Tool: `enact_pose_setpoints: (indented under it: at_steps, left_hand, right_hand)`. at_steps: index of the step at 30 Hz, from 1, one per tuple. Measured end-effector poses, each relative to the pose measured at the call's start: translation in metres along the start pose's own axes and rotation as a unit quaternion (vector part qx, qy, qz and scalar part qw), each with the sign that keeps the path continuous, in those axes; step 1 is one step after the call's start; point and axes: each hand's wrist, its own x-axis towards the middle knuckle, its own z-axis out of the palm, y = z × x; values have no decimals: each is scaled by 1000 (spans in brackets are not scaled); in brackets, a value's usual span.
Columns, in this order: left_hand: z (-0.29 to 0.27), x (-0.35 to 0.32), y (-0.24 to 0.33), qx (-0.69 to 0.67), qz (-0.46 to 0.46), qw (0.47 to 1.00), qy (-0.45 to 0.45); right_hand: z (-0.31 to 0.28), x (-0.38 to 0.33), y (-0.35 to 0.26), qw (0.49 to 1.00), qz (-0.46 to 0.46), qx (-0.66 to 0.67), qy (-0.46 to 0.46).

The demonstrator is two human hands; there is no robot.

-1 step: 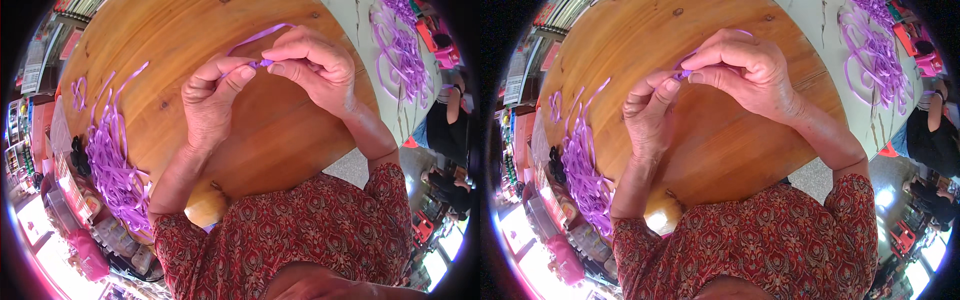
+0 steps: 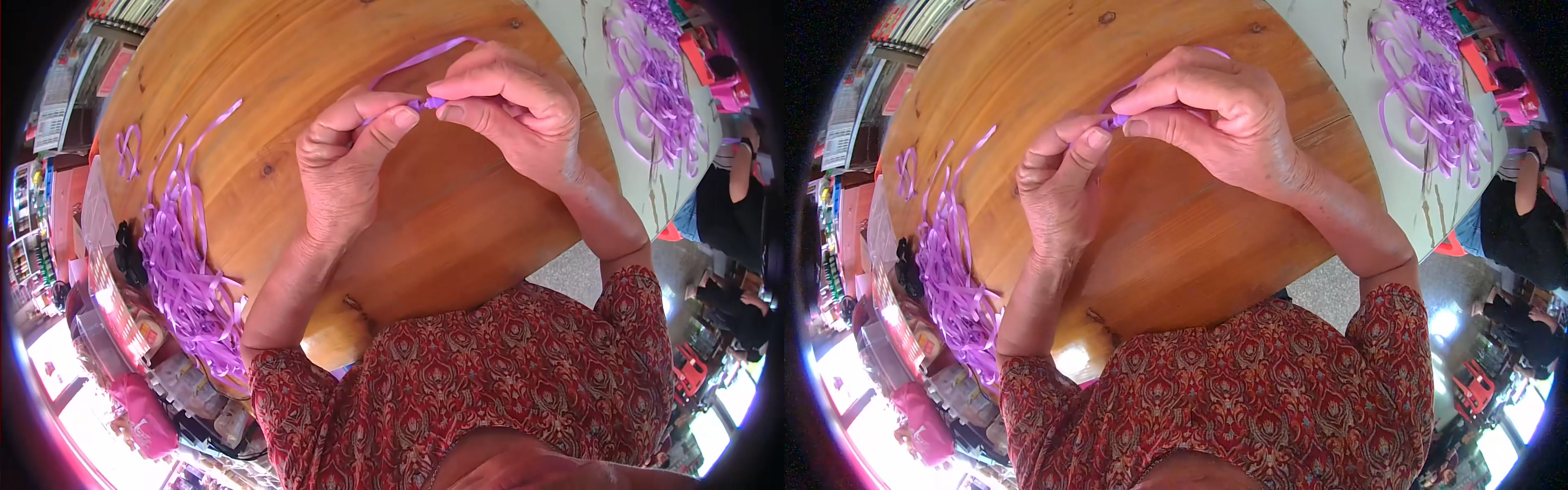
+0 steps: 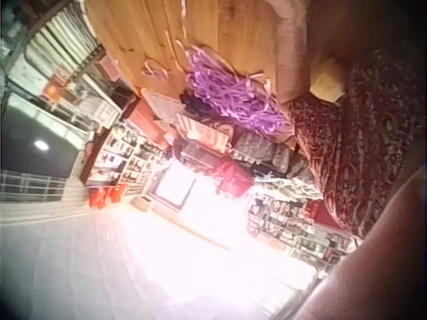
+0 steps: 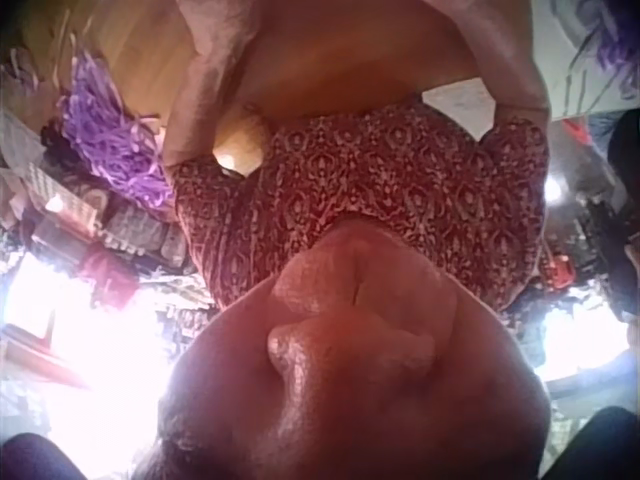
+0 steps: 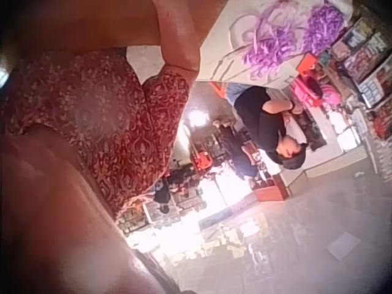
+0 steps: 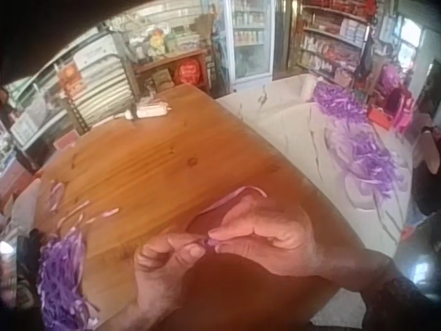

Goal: Tying and organizing purple plastic ribbons at a wooden table.

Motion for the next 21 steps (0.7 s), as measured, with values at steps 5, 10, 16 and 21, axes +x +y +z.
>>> enact_pose_setpoints:
  at_steps: [5,10,16,21]
  left_hand:
    - [6,-3,2,12,12,1000,-21]
    - [2,-3,-2,63,33,997,-17]
    - [0,1,1,117,63,990,-38]
    - [1,-1,2,133,92,986,-46]
  right_hand:
    - [1,-2,-3,999,-34,-35,1]
    - [-1,0,-6,996,-50,-75,-8]
    - [-6,3,-6,994,-57,-89,-42]
    - [-6,4,-10,992,-60,-100,-40]
